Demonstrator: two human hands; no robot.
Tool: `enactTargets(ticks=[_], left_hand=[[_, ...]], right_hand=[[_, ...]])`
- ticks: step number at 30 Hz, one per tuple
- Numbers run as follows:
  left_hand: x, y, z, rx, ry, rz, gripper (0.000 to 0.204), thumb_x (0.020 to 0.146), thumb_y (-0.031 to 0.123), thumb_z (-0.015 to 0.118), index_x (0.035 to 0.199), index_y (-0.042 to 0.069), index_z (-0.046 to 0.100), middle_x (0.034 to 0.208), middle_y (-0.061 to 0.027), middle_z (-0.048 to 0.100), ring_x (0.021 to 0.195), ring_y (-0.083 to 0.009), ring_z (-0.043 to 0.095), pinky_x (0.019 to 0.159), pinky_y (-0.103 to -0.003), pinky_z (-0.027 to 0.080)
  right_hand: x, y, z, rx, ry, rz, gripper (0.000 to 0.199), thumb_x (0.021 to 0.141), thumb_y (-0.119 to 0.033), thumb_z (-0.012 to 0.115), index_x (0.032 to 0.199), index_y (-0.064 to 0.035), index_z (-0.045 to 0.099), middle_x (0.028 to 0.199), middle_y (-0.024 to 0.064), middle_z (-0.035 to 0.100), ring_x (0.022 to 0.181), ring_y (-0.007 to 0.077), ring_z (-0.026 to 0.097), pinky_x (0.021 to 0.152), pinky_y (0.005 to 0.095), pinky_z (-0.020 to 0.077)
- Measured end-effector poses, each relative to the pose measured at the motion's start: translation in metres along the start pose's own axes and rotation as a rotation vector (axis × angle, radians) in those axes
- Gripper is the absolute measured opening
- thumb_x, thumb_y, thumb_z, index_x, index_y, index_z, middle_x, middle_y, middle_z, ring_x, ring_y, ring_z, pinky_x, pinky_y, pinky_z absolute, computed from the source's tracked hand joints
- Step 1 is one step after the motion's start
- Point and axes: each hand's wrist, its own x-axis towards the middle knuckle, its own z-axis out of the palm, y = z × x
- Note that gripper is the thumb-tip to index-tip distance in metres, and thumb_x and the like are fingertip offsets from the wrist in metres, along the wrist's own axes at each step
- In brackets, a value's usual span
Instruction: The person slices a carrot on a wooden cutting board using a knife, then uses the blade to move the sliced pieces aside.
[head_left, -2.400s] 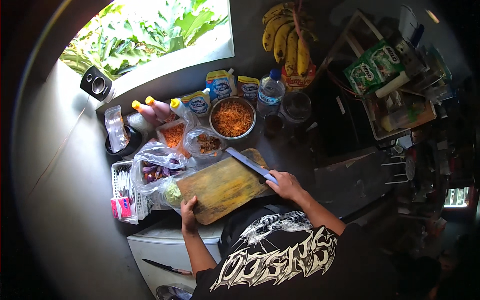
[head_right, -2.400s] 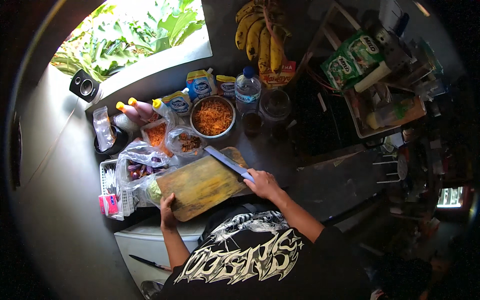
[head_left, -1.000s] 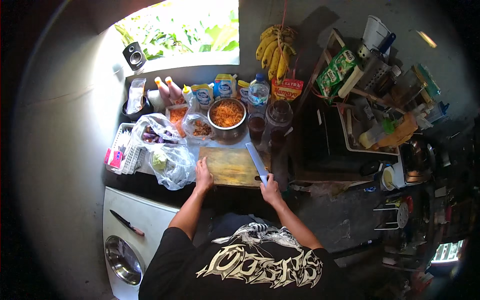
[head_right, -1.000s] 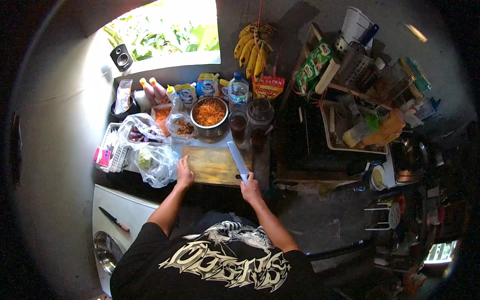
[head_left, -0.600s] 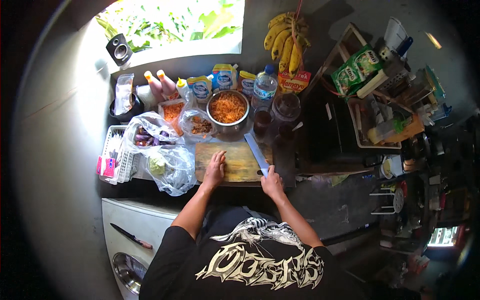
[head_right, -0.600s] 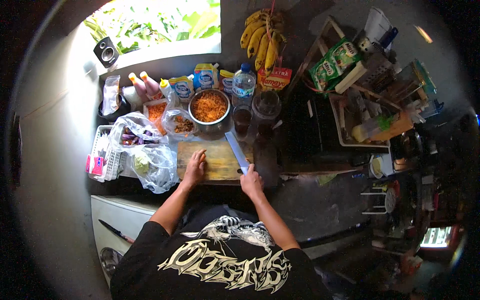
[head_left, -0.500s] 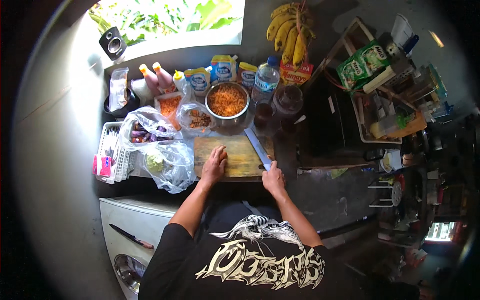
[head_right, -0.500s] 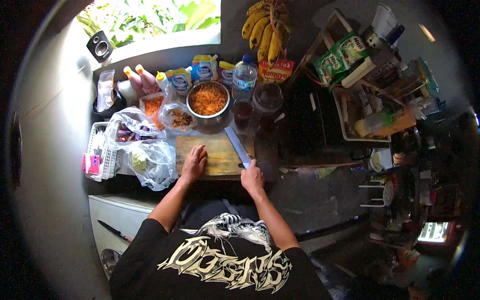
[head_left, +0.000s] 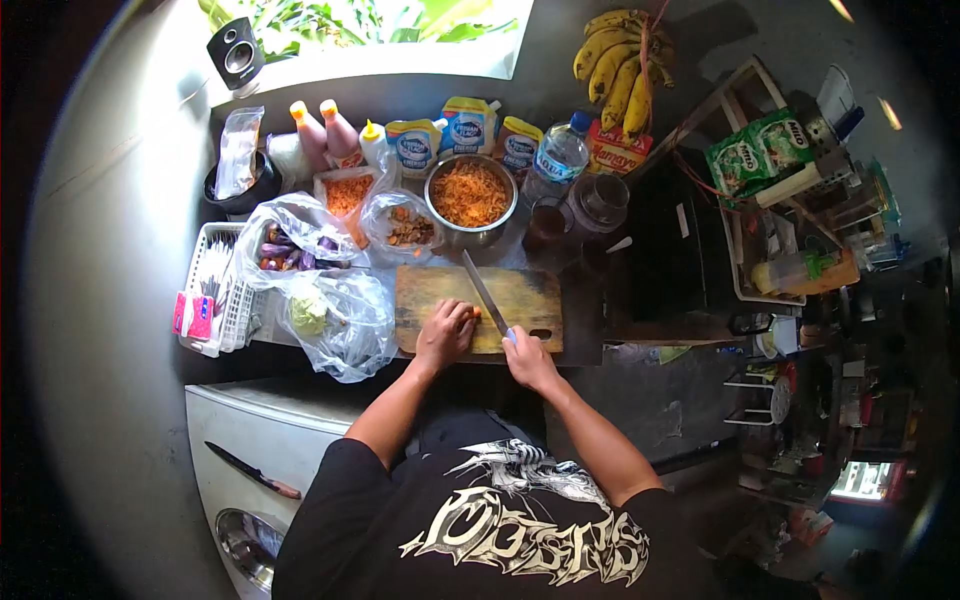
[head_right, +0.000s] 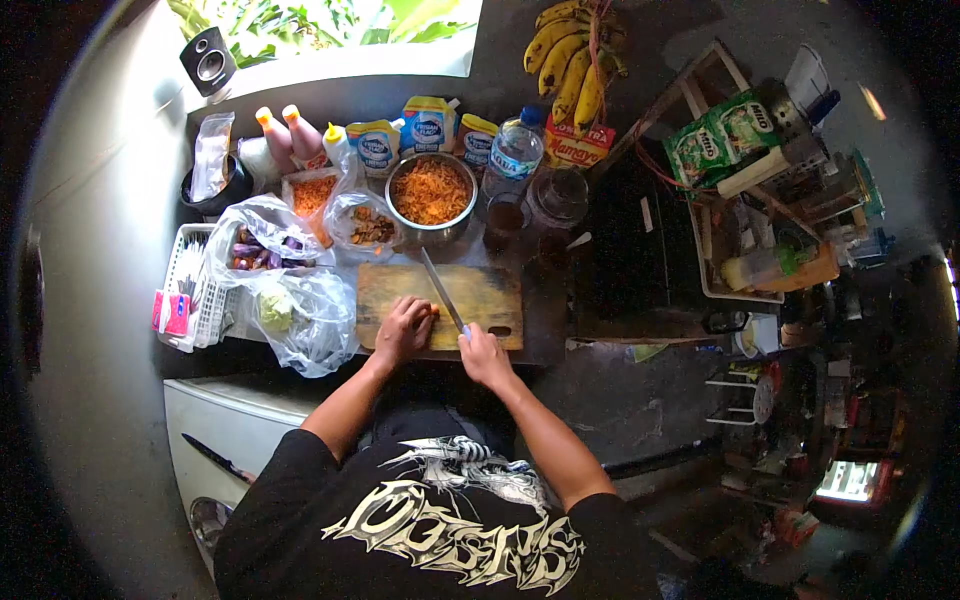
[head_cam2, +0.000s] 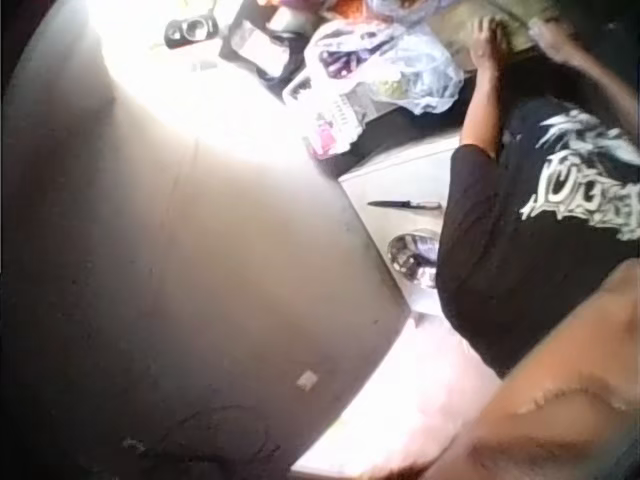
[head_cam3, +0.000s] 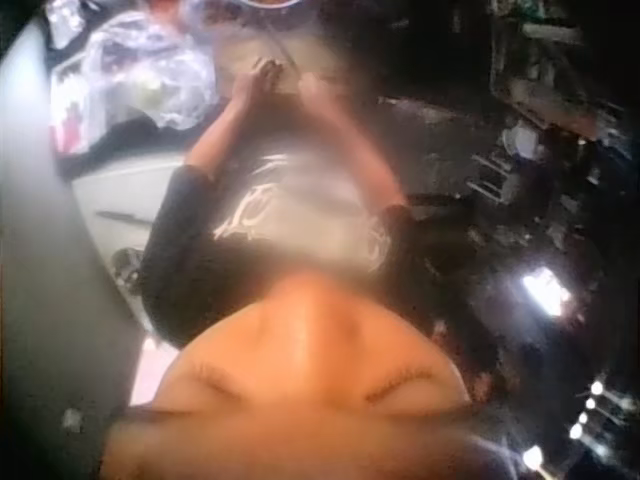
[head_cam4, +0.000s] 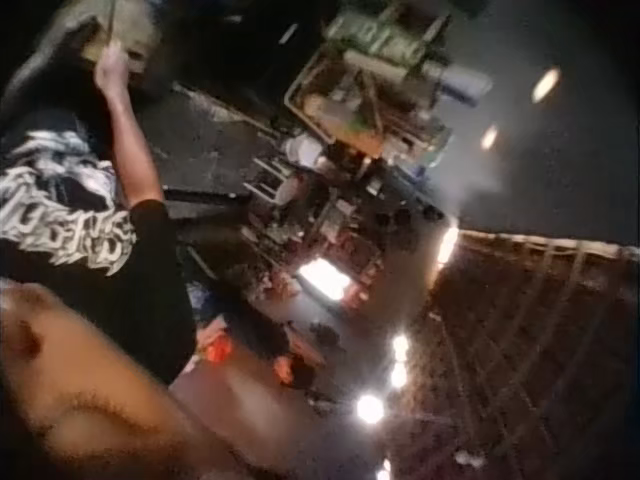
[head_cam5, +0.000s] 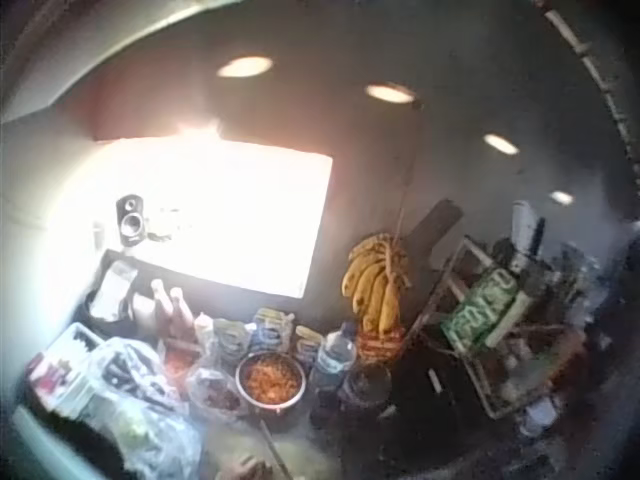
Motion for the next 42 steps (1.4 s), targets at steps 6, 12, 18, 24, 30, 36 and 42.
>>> enactTargets(ticks=[6, 12, 18, 24, 30, 36, 42], left_hand=[[-0.005, -0.014, -0.003, 0.068, -0.013, 0.071, 0.019, 0.086, 0.009, 0.068, 0.104, 0.004, 0.063, 0.099, -0.0142, 0.061, 0.094, -0.0355, 0.057, 0.084, -0.043, 0.049], [0.001, -0.018, -0.019, 0.048, -0.086, 0.107, 0.018, 0.086, 0.009, 0.067, 0.104, 0.004, 0.063, 0.100, -0.0132, 0.061, 0.096, -0.0348, 0.057, 0.085, -0.043, 0.049], [0.003, -0.026, -0.030, 0.071, -0.119, 0.169, 0.021, 0.084, 0.011, 0.068, 0.104, 0.005, 0.064, 0.100, -0.0123, 0.061, 0.096, -0.0335, 0.057, 0.085, -0.042, 0.049], [0.004, -0.016, -0.029, 0.112, -0.112, 0.157, 0.023, 0.084, 0.011, 0.067, 0.106, 0.008, 0.065, 0.098, -0.0107, 0.061, 0.092, -0.0299, 0.058, 0.084, -0.040, 0.050], [-0.001, -0.024, -0.021, 0.126, -0.098, 0.119, 0.024, 0.085, 0.012, 0.066, 0.109, 0.009, 0.065, 0.097, -0.0107, 0.061, 0.091, -0.0297, 0.058, 0.082, -0.040, 0.051], [0.000, -0.022, -0.026, 0.076, -0.122, 0.157, 0.024, 0.085, 0.012, 0.067, 0.108, 0.007, 0.064, 0.097, -0.0110, 0.061, 0.091, -0.0303, 0.058, 0.082, -0.040, 0.050], [0.002, -0.018, -0.031, -0.007, -0.083, 0.125, 0.023, 0.084, 0.007, 0.068, 0.106, 0.005, 0.064, 0.099, -0.0121, 0.061, 0.093, -0.0325, 0.059, 0.082, -0.041, 0.050]], right_hand=[[0.000, -0.040, -0.001, -0.125, 0.013, 0.070, 0.034, 0.094, -0.031, 0.051, 0.101, 0.0009, 0.062, 0.093, 0.0320, 0.066, 0.093, 0.0510, 0.063, 0.085, 0.0583, 0.0485], [-0.012, -0.068, 0.010, -0.107, 0.111, 0.196, 0.032, 0.094, -0.030, 0.052, 0.094, 0.0005, 0.064, 0.091, 0.0308, 0.067, 0.092, 0.0502, 0.065, 0.083, 0.0577, 0.0498], [-0.015, -0.076, 0.031, -0.135, 0.146, 0.133, 0.035, 0.100, -0.034, 0.049, 0.097, -0.0016, 0.062, 0.085, 0.0288, 0.068, 0.083, 0.0484, 0.068, 0.076, 0.0578, 0.0529], [-0.019, -0.074, 0.049, -0.196, 0.196, 0.089, 0.031, 0.101, -0.032, 0.048, 0.097, -0.0038, 0.058, 0.079, 0.0263, 0.069, 0.076, 0.0470, 0.068, 0.069, 0.0575, 0.0545], [-0.025, -0.089, 0.048, -0.280, 0.153, 0.132, 0.028, 0.102, -0.029, 0.048, 0.099, -0.0029, 0.056, 0.079, 0.0248, 0.069, 0.076, 0.0450, 0.070, 0.070, 0.0564, 0.0552], [-0.018, -0.092, 0.048, -0.362, 0.123, 0.119, 0.026, 0.102, -0.026, 0.047, 0.098, -0.0006, 0.054, 0.080, 0.0246, 0.070, 0.079, 0.0435, 0.071, 0.071, 0.0547, 0.0564], [-0.016, -0.090, 0.057, -0.366, 0.137, 0.122, 0.025, 0.102, -0.023, 0.046, 0.098, 0.0002, 0.054, 0.080, 0.0250, 0.070, 0.078, 0.0432, 0.071, 0.069, 0.0529, 0.0578]])
